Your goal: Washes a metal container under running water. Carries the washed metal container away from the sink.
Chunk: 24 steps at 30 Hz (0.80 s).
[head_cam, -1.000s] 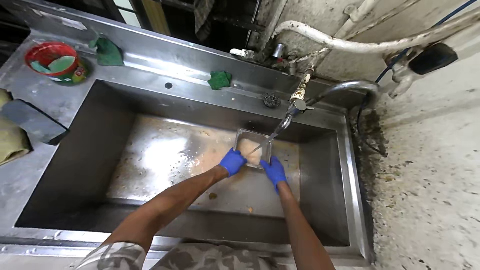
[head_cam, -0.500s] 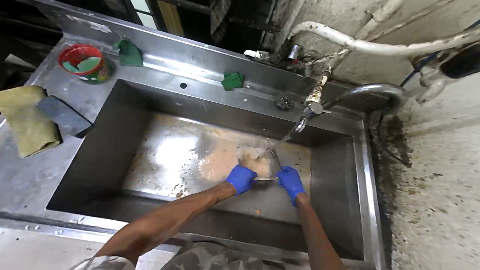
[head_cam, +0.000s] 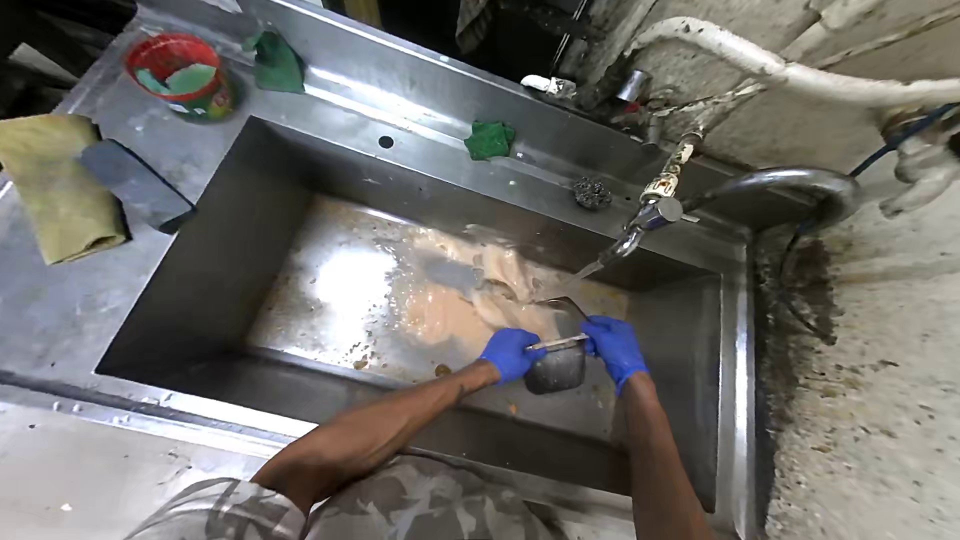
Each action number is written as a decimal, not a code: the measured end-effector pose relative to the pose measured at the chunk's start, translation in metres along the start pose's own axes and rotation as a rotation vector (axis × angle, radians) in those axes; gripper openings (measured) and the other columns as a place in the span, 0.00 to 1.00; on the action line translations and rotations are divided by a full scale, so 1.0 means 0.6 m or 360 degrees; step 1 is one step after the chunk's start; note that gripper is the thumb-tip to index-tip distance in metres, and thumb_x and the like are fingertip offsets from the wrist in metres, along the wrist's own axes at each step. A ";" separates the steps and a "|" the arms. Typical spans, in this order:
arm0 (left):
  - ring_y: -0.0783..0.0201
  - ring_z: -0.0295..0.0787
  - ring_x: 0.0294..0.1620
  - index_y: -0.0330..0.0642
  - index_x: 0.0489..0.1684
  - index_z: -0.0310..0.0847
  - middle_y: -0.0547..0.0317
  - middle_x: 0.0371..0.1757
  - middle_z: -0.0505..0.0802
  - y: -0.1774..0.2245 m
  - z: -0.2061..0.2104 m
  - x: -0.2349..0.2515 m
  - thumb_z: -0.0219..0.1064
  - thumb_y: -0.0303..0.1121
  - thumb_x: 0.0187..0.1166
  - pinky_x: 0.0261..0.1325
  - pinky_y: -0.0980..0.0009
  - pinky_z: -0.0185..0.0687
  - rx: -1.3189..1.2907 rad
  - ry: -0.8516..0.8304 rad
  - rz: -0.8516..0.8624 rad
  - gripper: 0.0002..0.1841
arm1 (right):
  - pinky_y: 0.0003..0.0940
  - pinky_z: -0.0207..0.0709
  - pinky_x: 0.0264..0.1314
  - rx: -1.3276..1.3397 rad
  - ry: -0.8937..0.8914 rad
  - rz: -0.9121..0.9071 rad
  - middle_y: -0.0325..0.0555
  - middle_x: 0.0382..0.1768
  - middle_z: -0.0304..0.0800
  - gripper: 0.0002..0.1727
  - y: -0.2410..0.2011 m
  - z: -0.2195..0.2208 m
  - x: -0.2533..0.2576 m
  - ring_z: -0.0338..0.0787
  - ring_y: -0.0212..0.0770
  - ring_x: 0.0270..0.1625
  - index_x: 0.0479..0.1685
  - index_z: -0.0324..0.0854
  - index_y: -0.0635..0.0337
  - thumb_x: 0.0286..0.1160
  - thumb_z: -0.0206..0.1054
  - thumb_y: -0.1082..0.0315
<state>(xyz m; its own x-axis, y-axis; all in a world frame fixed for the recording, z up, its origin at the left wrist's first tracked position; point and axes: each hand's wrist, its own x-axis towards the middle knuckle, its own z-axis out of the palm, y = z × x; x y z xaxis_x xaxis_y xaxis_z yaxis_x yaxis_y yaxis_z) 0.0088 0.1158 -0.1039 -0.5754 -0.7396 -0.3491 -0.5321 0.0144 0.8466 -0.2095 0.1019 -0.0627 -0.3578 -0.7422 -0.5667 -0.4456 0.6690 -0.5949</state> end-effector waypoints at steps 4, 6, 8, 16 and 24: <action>0.47 0.90 0.45 0.36 0.40 0.89 0.44 0.39 0.92 -0.026 0.009 0.017 0.60 0.45 0.90 0.54 0.44 0.82 -0.0336 0.0067 -0.0037 0.20 | 0.34 0.82 0.30 0.0100 -0.0058 -0.0064 0.46 0.28 0.89 0.13 -0.046 0.004 0.002 0.83 0.35 0.23 0.59 0.86 0.63 0.85 0.66 0.65; 0.50 0.88 0.43 0.34 0.39 0.88 0.43 0.38 0.90 -0.037 0.016 -0.001 0.59 0.44 0.91 0.53 0.47 0.82 -0.0650 0.0058 -0.0195 0.21 | 0.33 0.84 0.31 0.0129 -0.0129 -0.0068 0.47 0.30 0.90 0.16 -0.064 0.025 -0.005 0.86 0.36 0.25 0.65 0.83 0.64 0.86 0.65 0.65; 0.54 0.88 0.41 0.33 0.40 0.86 0.45 0.38 0.90 -0.045 0.021 -0.020 0.58 0.43 0.92 0.51 0.52 0.85 -0.1018 0.0055 -0.0376 0.20 | 0.33 0.85 0.33 0.0137 -0.0178 -0.0075 0.50 0.34 0.92 0.22 -0.077 0.045 -0.008 0.88 0.36 0.27 0.74 0.77 0.66 0.85 0.67 0.67; 0.56 0.92 0.40 0.34 0.53 0.82 0.45 0.44 0.91 -0.005 0.006 -0.059 0.55 0.45 0.93 0.43 0.59 0.92 -0.1714 -0.0040 -0.0725 0.20 | 0.30 0.86 0.35 0.0138 -0.0315 -0.0210 0.46 0.38 0.95 0.28 -0.111 0.026 -0.060 0.91 0.34 0.30 0.85 0.66 0.58 0.88 0.63 0.64; 0.47 0.89 0.50 0.34 0.45 0.88 0.40 0.45 0.91 0.013 -0.004 -0.018 0.56 0.47 0.92 0.59 0.44 0.80 -0.0563 -0.0074 -0.0361 0.23 | 0.38 0.89 0.37 0.0223 -0.0056 -0.0070 0.53 0.37 0.94 0.29 -0.056 0.000 -0.031 0.93 0.41 0.31 0.86 0.67 0.57 0.89 0.64 0.58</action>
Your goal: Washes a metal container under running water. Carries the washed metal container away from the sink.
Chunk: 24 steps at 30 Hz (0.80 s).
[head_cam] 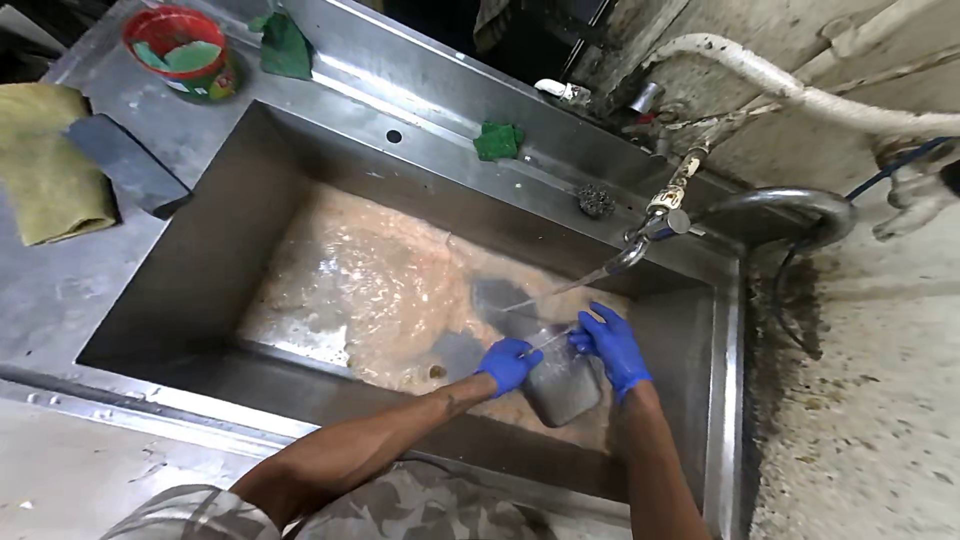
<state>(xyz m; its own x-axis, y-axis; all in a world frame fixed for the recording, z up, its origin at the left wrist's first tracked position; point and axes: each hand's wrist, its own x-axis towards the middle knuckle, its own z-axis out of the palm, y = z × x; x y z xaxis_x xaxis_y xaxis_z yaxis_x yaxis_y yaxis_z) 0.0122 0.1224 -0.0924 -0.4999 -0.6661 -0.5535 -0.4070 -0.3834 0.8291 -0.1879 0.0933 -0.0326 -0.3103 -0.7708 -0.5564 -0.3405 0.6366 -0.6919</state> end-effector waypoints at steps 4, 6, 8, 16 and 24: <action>0.47 0.90 0.63 0.44 0.56 0.89 0.48 0.55 0.94 -0.004 -0.017 0.032 0.56 0.48 0.91 0.69 0.43 0.80 0.0899 0.0060 0.0338 0.20 | 0.36 0.88 0.32 0.0101 0.0114 0.0157 0.55 0.33 0.93 0.30 0.054 -0.005 0.014 0.92 0.41 0.27 0.83 0.68 0.59 0.86 0.67 0.57; 0.47 0.87 0.66 0.47 0.57 0.90 0.50 0.55 0.94 -0.022 -0.028 0.046 0.60 0.42 0.88 0.75 0.41 0.74 0.1188 0.0116 0.0560 0.15 | 0.34 0.85 0.33 0.0103 0.0047 0.0256 0.51 0.32 0.91 0.27 0.077 0.007 0.013 0.89 0.39 0.27 0.77 0.75 0.59 0.85 0.68 0.54; 0.49 0.86 0.66 0.49 0.54 0.92 0.54 0.52 0.95 -0.034 -0.042 0.051 0.67 0.37 0.82 0.79 0.41 0.69 0.1369 0.0214 0.0781 0.11 | 0.32 0.84 0.29 0.0142 0.0017 0.0337 0.48 0.28 0.88 0.20 0.090 0.027 0.017 0.87 0.37 0.24 0.65 0.81 0.60 0.86 0.66 0.54; 0.44 0.53 0.94 0.54 0.71 0.85 0.51 0.89 0.72 -0.068 -0.083 0.068 0.79 0.57 0.68 0.91 0.38 0.50 0.1079 0.0322 0.0858 0.32 | 0.51 0.89 0.38 -0.0089 0.0217 0.0103 0.61 0.41 0.92 0.13 0.097 0.072 0.001 0.94 0.52 0.35 0.61 0.83 0.63 0.87 0.60 0.67; 0.42 0.87 0.66 0.41 0.89 0.60 0.37 0.69 0.86 -0.074 -0.098 0.104 0.73 0.39 0.81 0.68 0.43 0.82 -0.0154 0.0294 -0.0205 0.37 | 0.62 0.87 0.48 -0.0106 0.0401 -0.0036 0.63 0.55 0.91 0.27 0.110 0.088 -0.008 0.93 0.59 0.47 0.84 0.73 0.49 0.86 0.63 0.67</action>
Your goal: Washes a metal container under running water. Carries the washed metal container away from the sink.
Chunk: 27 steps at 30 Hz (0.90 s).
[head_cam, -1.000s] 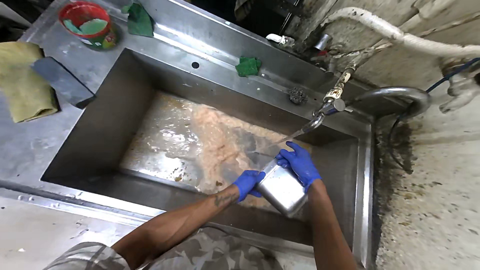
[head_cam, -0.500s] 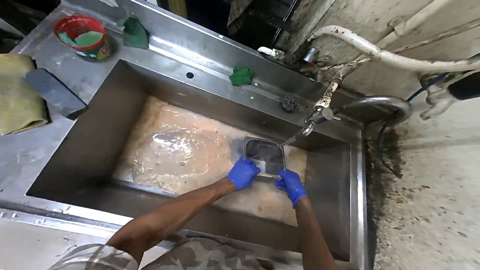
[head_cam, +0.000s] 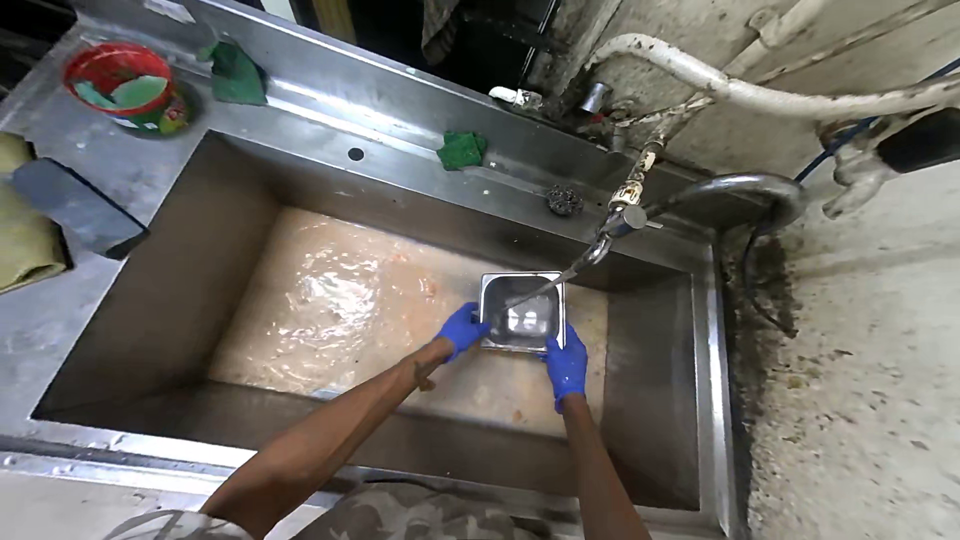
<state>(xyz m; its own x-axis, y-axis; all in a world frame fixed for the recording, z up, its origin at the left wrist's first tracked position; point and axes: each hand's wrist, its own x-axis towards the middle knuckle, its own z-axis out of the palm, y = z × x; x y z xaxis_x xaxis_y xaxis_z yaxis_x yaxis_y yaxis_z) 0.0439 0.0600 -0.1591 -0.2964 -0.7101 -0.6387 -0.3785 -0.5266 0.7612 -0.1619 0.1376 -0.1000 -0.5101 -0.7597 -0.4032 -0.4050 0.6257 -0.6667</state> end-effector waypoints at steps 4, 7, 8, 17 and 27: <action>0.40 0.89 0.60 0.37 0.74 0.73 0.35 0.62 0.88 -0.015 -0.001 0.017 0.71 0.31 0.80 0.62 0.39 0.84 -0.0028 0.0089 -0.0080 0.24 | 0.57 0.89 0.50 0.0077 -0.0068 -0.0065 0.61 0.56 0.90 0.29 0.013 0.009 -0.013 0.94 0.55 0.46 0.87 0.69 0.50 0.87 0.62 0.67; 0.43 0.91 0.59 0.38 0.74 0.72 0.38 0.62 0.88 -0.011 0.014 -0.003 0.73 0.33 0.80 0.61 0.42 0.88 -0.0028 -0.0008 0.0005 0.25 | 0.55 0.90 0.52 0.0096 -0.0099 -0.0072 0.61 0.57 0.90 0.26 0.029 -0.025 0.000 0.94 0.54 0.48 0.85 0.71 0.53 0.88 0.62 0.69; 0.44 0.91 0.59 0.38 0.74 0.73 0.38 0.62 0.89 0.002 0.019 -0.007 0.73 0.34 0.80 0.62 0.43 0.88 -0.0013 -0.0008 0.0049 0.26 | 0.55 0.89 0.51 0.0102 -0.0085 -0.0079 0.61 0.57 0.90 0.25 0.031 -0.035 0.010 0.94 0.54 0.48 0.83 0.72 0.54 0.88 0.62 0.69; 0.43 0.89 0.47 0.34 0.51 0.83 0.39 0.44 0.90 0.075 -0.061 0.000 0.70 0.41 0.82 0.54 0.40 0.83 0.0338 0.0129 0.0265 0.16 | 0.47 0.92 0.47 0.0446 -0.0344 -0.0032 0.56 0.50 0.91 0.17 0.018 -0.013 0.020 0.95 0.49 0.45 0.69 0.78 0.59 0.86 0.66 0.67; 0.57 0.84 0.26 0.47 0.92 0.50 0.40 0.46 0.89 0.034 0.008 -0.078 0.64 0.37 0.88 0.31 0.61 0.84 -0.0567 0.0121 -0.0376 0.35 | 0.36 0.84 0.33 0.0193 -0.0284 0.0099 0.55 0.41 0.90 0.21 -0.045 -0.055 -0.002 0.87 0.40 0.27 0.77 0.78 0.57 0.87 0.63 0.68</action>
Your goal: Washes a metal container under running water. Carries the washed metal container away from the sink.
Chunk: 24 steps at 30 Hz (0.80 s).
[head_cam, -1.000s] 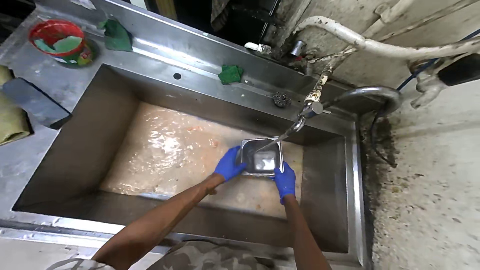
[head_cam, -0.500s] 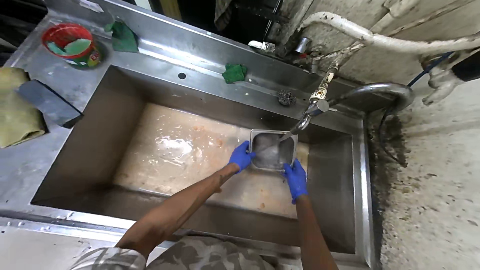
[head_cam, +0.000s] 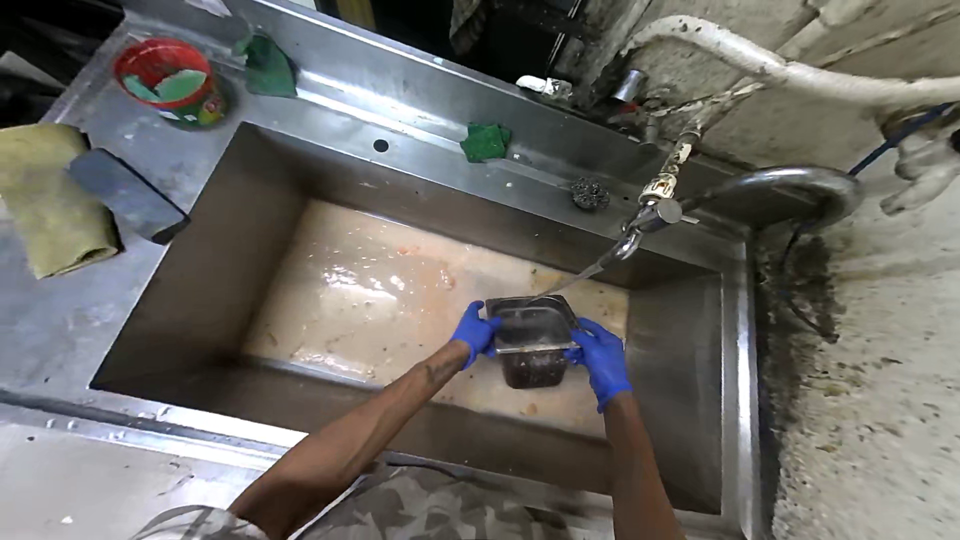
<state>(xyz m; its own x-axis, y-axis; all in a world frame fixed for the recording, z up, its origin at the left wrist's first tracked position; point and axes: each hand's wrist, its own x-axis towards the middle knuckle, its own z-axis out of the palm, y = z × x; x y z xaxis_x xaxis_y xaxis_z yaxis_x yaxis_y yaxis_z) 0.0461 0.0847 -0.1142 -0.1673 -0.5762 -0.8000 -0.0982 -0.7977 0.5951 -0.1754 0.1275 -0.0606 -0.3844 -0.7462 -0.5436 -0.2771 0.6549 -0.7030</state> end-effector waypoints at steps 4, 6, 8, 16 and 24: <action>0.58 0.77 0.27 0.52 0.89 0.59 0.44 0.47 0.86 -0.048 -0.016 -0.015 0.58 0.41 0.91 0.30 0.63 0.76 0.0092 0.0005 -0.0218 0.27 | 0.43 0.91 0.35 -0.0110 -0.0046 -0.0044 0.58 0.39 0.92 0.30 -0.032 0.037 -0.007 0.93 0.46 0.28 0.85 0.68 0.55 0.84 0.68 0.68; 0.62 0.73 0.24 0.46 0.82 0.67 0.49 0.40 0.83 -0.074 -0.040 -0.013 0.59 0.38 0.90 0.26 0.67 0.73 0.0058 -0.0043 -0.0313 0.23 | 0.43 0.90 0.32 -0.0140 -0.0112 -0.0032 0.57 0.36 0.91 0.32 -0.040 0.061 -0.018 0.92 0.46 0.26 0.87 0.65 0.51 0.83 0.69 0.67; 0.68 0.69 0.16 0.40 0.67 0.74 0.57 0.28 0.77 -0.094 -0.066 -0.017 0.59 0.34 0.88 0.19 0.73 0.69 0.0054 -0.0120 -0.0402 0.14 | 0.42 0.86 0.30 -0.0186 -0.0201 -0.0020 0.56 0.35 0.89 0.34 -0.048 0.082 -0.031 0.88 0.45 0.24 0.88 0.63 0.48 0.83 0.70 0.65; 0.72 0.69 0.12 0.42 0.39 0.75 0.63 0.20 0.75 -0.094 -0.065 -0.025 0.56 0.32 0.88 0.16 0.79 0.70 0.0062 -0.0474 -0.0625 0.07 | 0.36 0.84 0.26 -0.0259 -0.0202 0.0023 0.50 0.27 0.90 0.33 -0.065 0.075 -0.022 0.88 0.40 0.21 0.86 0.66 0.53 0.81 0.70 0.66; 0.45 0.91 0.50 0.36 0.82 0.65 0.35 0.61 0.89 -0.017 -0.012 0.004 0.71 0.26 0.78 0.53 0.49 0.89 -0.0011 -0.0063 0.0067 0.31 | 0.41 0.85 0.37 -0.0129 0.0026 0.0025 0.58 0.42 0.90 0.34 -0.005 0.002 -0.020 0.89 0.44 0.31 0.90 0.61 0.53 0.84 0.67 0.66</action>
<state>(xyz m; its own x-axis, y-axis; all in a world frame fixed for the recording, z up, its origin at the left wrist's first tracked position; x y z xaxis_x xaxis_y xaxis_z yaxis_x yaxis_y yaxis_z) 0.0535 0.0899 -0.1227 -0.2100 -0.6020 -0.7704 -0.0833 -0.7740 0.6276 -0.1690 0.1343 -0.0523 -0.4035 -0.7340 -0.5463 -0.3408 0.6747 -0.6547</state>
